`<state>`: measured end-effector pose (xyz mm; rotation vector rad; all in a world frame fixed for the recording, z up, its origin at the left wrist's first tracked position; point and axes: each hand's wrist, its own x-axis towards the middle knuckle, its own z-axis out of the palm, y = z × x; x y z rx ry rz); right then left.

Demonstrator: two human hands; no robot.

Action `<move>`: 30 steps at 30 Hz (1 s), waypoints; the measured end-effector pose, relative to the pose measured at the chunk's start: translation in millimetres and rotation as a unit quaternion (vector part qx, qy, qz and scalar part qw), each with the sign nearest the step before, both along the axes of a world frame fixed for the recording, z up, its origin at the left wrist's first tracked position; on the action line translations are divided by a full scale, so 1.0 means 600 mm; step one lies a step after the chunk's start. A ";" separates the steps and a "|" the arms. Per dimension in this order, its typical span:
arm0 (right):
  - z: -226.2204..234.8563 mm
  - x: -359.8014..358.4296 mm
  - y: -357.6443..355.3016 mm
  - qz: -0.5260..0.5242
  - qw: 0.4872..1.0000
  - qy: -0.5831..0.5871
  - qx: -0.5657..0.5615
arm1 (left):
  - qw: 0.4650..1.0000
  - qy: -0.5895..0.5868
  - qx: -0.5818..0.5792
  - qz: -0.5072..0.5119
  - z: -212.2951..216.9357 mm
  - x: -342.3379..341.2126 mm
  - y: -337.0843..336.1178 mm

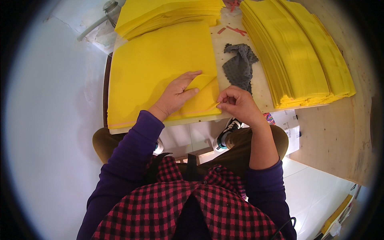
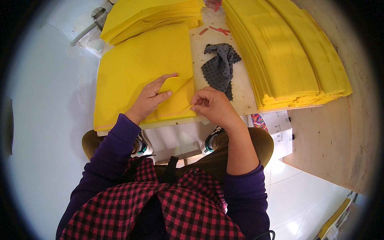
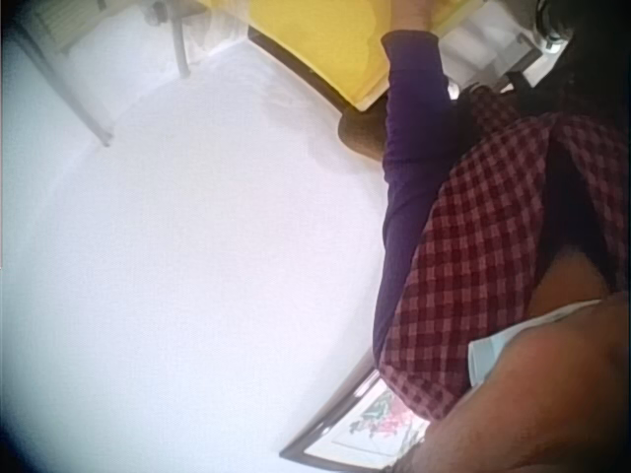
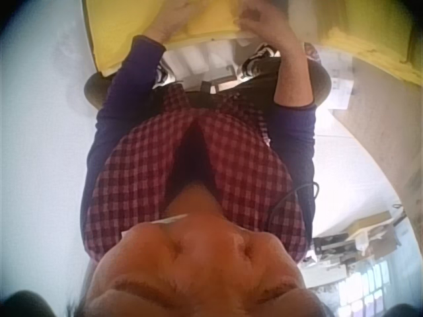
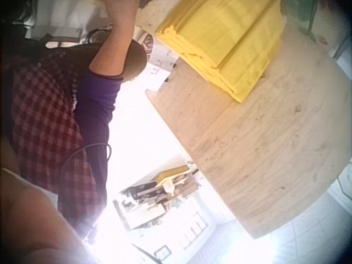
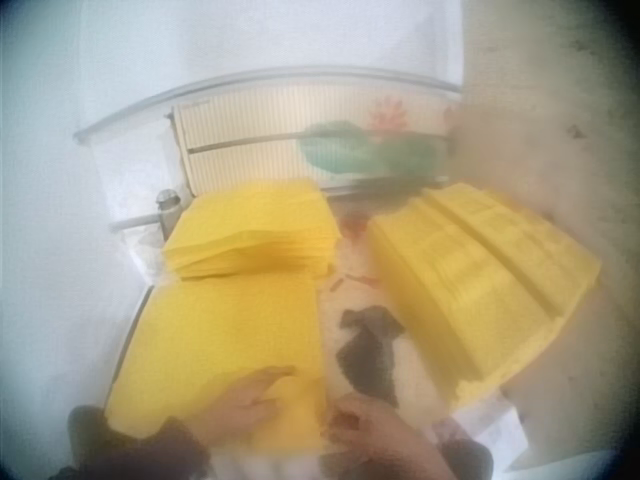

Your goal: The person folds yellow fabric sheets by hand on a low table, smoothing each piece and stacking them into a neat pile. The person repeats this process for multiple sheets throughout the clip.

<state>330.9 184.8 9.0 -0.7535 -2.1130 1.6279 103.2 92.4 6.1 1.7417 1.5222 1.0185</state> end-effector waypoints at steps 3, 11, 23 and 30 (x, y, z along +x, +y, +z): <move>0.003 -0.002 -0.001 -0.002 1.000 0.020 -0.002 | 1.000 -0.005 -0.003 -0.005 0.001 0.000 -0.001; 0.012 -0.007 -0.002 -0.012 0.999 0.039 0.010 | 1.000 0.006 0.018 -0.024 -0.003 -0.004 0.001; 0.013 -0.013 -0.005 -0.014 0.998 0.046 -0.046 | 0.999 -0.002 0.020 -0.033 -0.002 -0.005 0.002; 0.012 -0.019 -0.009 -0.006 0.994 0.066 -0.083 | 0.999 0.004 0.021 -0.029 -0.002 -0.005 0.001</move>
